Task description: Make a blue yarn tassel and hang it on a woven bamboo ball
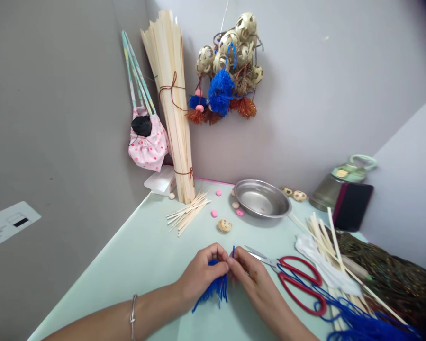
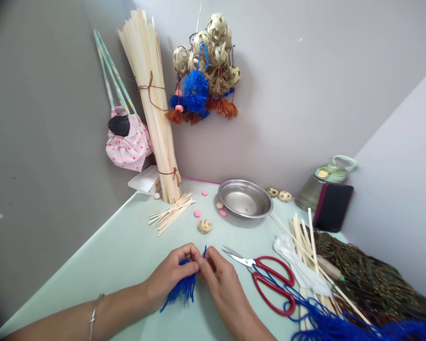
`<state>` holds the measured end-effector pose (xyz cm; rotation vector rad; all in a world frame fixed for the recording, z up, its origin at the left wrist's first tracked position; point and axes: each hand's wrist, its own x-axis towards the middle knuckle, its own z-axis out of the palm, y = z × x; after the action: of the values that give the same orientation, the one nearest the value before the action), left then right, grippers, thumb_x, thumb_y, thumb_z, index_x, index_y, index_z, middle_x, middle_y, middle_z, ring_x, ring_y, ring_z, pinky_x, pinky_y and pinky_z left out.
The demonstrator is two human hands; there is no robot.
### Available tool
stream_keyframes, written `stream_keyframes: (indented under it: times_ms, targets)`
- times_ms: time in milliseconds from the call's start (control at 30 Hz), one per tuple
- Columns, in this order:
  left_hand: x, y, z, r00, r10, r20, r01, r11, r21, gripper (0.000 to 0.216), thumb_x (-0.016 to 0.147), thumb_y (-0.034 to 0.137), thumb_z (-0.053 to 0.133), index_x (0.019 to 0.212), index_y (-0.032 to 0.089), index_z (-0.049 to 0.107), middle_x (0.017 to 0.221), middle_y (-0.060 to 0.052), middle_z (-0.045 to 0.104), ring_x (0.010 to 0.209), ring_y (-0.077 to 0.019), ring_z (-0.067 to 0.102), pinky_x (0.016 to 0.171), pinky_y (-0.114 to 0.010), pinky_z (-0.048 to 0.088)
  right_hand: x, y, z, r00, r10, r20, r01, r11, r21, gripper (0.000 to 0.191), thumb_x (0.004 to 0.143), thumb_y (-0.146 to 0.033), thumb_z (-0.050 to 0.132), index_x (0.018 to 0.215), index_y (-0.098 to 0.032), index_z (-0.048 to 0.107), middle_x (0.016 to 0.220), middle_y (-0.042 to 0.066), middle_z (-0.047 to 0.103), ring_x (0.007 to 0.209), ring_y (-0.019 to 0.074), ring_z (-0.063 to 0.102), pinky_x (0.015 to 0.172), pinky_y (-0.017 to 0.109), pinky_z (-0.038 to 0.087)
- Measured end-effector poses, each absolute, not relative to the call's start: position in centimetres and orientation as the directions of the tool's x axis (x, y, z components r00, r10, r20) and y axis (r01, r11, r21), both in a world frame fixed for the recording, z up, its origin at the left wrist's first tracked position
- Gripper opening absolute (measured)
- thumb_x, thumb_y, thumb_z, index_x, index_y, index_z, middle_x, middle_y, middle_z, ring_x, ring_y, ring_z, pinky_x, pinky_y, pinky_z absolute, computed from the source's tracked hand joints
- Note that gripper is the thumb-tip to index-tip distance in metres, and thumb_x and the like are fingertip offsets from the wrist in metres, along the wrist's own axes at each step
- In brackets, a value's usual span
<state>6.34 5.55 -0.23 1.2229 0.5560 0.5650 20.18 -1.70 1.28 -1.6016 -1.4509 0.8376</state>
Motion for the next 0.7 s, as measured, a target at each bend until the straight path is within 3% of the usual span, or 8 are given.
stream_keyframes:
  times_ms: [200,433,700]
  targets:
    - [6.2,5.7,-0.8,0.719,0.682,-0.132,-0.100,0.289,0.952,0.016,0.083,0.031,0.061,0.081,0.016,0.053,0.075,-0.003,0.061,0.072,-0.0143,0.057,0.070,-0.026,0.041,21.2,-1.4,0.5,0.110,0.994,0.029,0.206,0.006,-0.979,0.032,0.093,-0.045,0.049,0.077,-0.018,0.055,0.069,0.001,0.058,0.068,0.0163,0.054,0.067,0.028,0.043]
    - [6.2,5.9,-0.3,0.723,0.681,-0.119,0.018,0.153,0.988,0.018,0.081,0.032,0.063,0.080,0.016,0.055,0.076,-0.002,0.058,0.069,-0.0118,0.051,0.068,-0.025,0.039,21.2,-1.7,0.1,0.186,0.983,0.004,0.104,-0.015,-0.994,0.028,0.085,-0.044,0.063,0.080,-0.017,0.062,0.066,-0.001,0.056,0.064,0.0150,0.052,0.061,0.026,0.042]
    - [6.2,5.8,0.0,0.736,0.670,-0.097,0.037,0.102,0.994,0.012,0.077,0.026,0.062,0.078,0.017,0.054,0.073,0.001,0.052,0.071,-0.0124,0.049,0.069,-0.024,0.038,21.0,-1.8,0.1,0.211,0.977,-0.032,0.029,-0.039,-0.999,0.020,0.078,-0.035,0.069,0.082,-0.017,0.061,0.078,0.002,0.061,0.069,0.0161,0.056,0.062,0.026,0.044]
